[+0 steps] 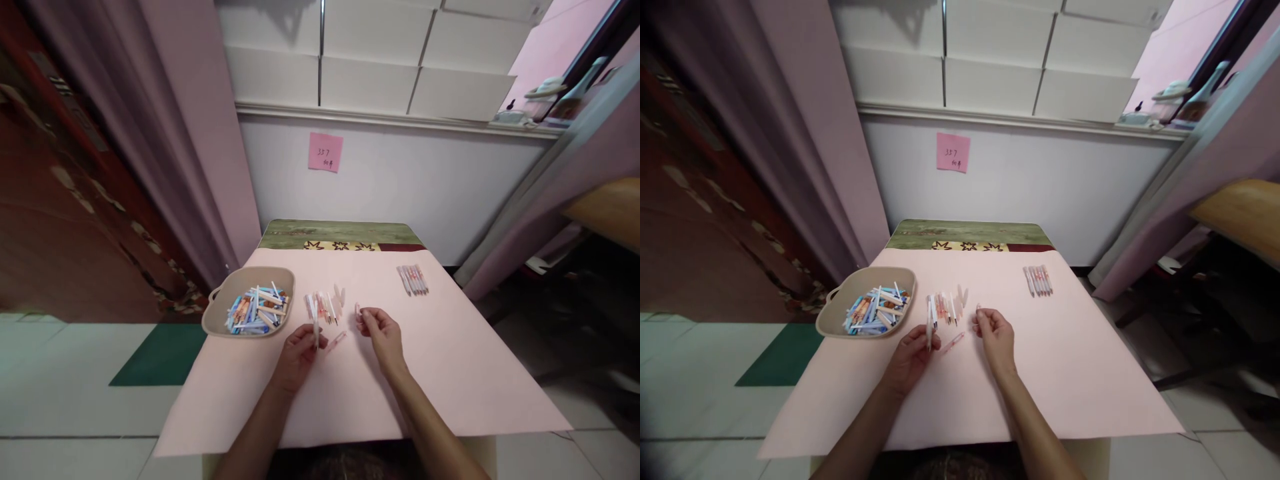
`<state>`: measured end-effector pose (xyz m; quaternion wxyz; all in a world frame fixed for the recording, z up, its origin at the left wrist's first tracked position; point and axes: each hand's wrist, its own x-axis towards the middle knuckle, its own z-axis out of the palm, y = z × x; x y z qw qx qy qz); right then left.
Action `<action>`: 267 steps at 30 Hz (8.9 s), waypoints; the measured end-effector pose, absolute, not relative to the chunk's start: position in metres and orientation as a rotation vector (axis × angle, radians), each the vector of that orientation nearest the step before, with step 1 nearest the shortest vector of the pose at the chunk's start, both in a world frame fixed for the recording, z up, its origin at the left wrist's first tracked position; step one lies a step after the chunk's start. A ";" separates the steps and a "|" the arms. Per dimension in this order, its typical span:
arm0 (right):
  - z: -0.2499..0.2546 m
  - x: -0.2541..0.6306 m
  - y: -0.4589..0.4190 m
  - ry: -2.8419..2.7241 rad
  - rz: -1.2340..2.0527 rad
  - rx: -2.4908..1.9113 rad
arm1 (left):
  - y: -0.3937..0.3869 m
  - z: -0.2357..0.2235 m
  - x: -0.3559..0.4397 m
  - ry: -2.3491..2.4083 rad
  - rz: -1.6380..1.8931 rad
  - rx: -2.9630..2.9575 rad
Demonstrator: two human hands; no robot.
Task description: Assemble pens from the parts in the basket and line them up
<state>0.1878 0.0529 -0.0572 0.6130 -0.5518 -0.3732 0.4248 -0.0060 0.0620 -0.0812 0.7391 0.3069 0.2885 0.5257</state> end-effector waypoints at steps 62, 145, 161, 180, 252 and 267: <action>-0.063 0.205 0.084 -1.464 0.554 -2.028 | 0.068 -0.081 -0.009 0.565 1.019 0.659; -0.040 0.165 0.110 -1.237 1.119 -1.502 | 0.061 -0.068 -0.002 0.671 1.049 0.554; -0.001 0.173 0.072 -0.731 1.486 -0.878 | 0.020 -0.024 0.028 0.782 0.968 0.672; 0.006 0.184 0.053 -0.937 1.722 -0.752 | 0.020 -0.001 0.034 0.728 0.952 0.598; -0.007 0.177 0.047 -0.766 1.825 -0.718 | 0.026 -0.003 0.039 0.731 0.947 0.653; -0.014 0.178 0.049 -0.869 1.787 -0.765 | 0.030 -0.011 0.040 0.768 0.946 0.632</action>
